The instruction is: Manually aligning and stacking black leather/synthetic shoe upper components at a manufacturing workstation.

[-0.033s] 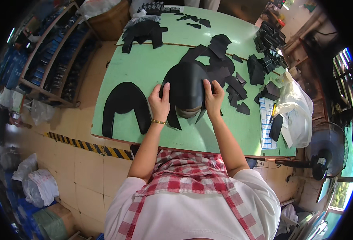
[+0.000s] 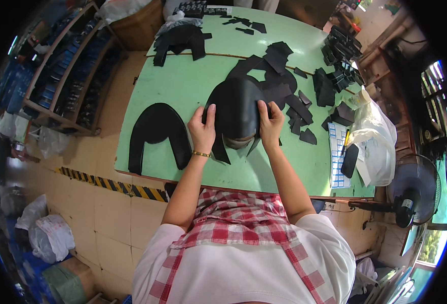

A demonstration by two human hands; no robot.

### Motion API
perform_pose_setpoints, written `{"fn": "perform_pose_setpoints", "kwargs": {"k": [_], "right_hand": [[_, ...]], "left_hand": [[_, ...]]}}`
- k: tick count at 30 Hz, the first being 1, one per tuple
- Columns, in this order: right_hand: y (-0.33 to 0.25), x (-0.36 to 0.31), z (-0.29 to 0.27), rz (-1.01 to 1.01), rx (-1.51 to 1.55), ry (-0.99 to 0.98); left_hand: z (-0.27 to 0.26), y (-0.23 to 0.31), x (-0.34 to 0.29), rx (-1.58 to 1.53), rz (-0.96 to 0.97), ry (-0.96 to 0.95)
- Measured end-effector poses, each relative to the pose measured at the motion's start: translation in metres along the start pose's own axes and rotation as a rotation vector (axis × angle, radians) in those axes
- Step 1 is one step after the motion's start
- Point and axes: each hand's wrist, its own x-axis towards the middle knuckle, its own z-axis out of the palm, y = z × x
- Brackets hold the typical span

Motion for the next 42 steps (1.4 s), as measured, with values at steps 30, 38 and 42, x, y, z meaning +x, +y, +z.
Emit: {"fn": "perform_pose_setpoints", "kwargs": {"k": [30, 38, 42], "right_hand": [[0.028, -0.061, -0.041, 0.076, -0.097, -0.130], [-0.028, 0.042, -0.038, -0.046, -0.078, -0.295], [0.038, 0.118, 0.014, -0.229, -0.514, -0.594]], "left_hand": [[-0.015, 0.001, -0.058, -0.015, -0.008, -0.143], [-0.128, -0.002, 0.046, 0.247, 0.003, 0.008], [-0.192, -0.098, 0.084, 0.693, -0.048, -0.107]]}}
